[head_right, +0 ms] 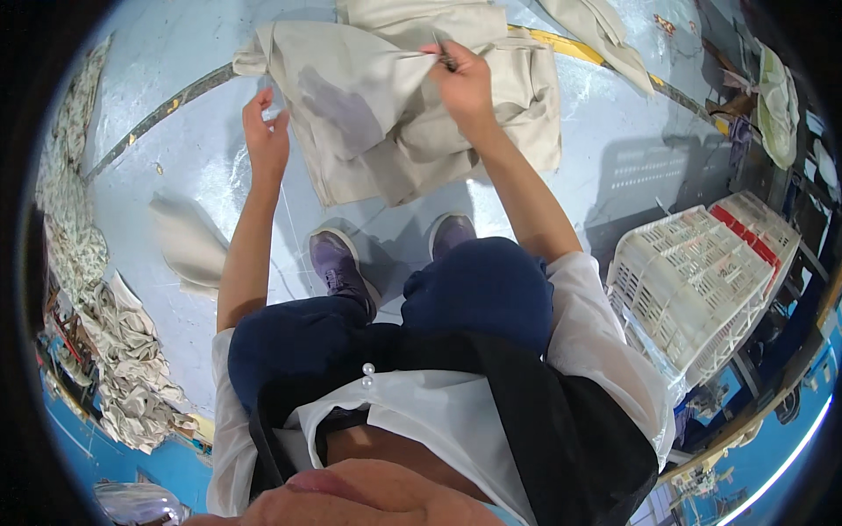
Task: The person trims loose threads from folded fabric pieces using thread snips while seated, then moves to the floor to unfold and trim other fabric pieces with the snips.
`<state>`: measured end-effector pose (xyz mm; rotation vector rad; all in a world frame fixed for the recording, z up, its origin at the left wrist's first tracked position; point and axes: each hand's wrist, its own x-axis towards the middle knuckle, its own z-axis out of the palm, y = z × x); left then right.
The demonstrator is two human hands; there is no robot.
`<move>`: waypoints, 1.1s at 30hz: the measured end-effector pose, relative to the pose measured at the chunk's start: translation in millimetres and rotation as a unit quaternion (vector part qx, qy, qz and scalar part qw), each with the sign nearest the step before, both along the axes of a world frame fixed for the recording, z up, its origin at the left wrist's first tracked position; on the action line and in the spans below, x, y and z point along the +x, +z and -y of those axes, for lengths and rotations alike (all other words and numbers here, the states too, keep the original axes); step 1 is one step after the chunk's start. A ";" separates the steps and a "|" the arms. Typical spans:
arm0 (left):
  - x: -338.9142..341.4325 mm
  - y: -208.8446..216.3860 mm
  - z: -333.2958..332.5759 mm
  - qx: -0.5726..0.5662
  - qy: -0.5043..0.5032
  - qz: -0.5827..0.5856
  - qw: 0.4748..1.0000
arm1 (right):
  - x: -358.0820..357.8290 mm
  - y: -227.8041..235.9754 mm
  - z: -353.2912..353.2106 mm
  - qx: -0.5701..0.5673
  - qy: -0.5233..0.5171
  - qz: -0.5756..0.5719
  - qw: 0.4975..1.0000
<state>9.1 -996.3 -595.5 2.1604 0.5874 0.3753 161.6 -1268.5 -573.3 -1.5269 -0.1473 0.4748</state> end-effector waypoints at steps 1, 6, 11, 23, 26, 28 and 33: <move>2.7 5.1 -13.9 0.008 0.004 -0.004 1.000 | -13.4 34.7 -25.6 0.064 0.040 0.041 0.996; -13.8 28.5 -133.3 -0.199 0.357 0.091 0.908 | -79.8 103.9 -50.6 0.011 0.440 0.319 0.839; -23.3 54.2 -85.6 0.195 0.136 0.060 0.969 | -89.1 38.1 28.4 -0.405 0.594 0.169 0.674; 35.5 -29.4 -37.4 0.287 -0.197 -0.045 0.936 | 9.2 11.3 -93.6 -0.348 0.285 0.146 0.881; 40.3 -40.1 -38.5 0.268 -0.180 -0.051 0.945 | 28.7 -0.8 -117.6 -0.409 0.381 0.149 0.816; 36.9 -35.8 -41.9 0.262 -0.162 -0.050 0.950 | 33.5 -1.5 -130.7 -0.431 0.433 0.168 0.773; 37.5 -27.4 -40.5 0.247 -0.141 -0.018 0.958 | 40.0 -8.3 -146.6 -0.450 0.498 0.178 0.720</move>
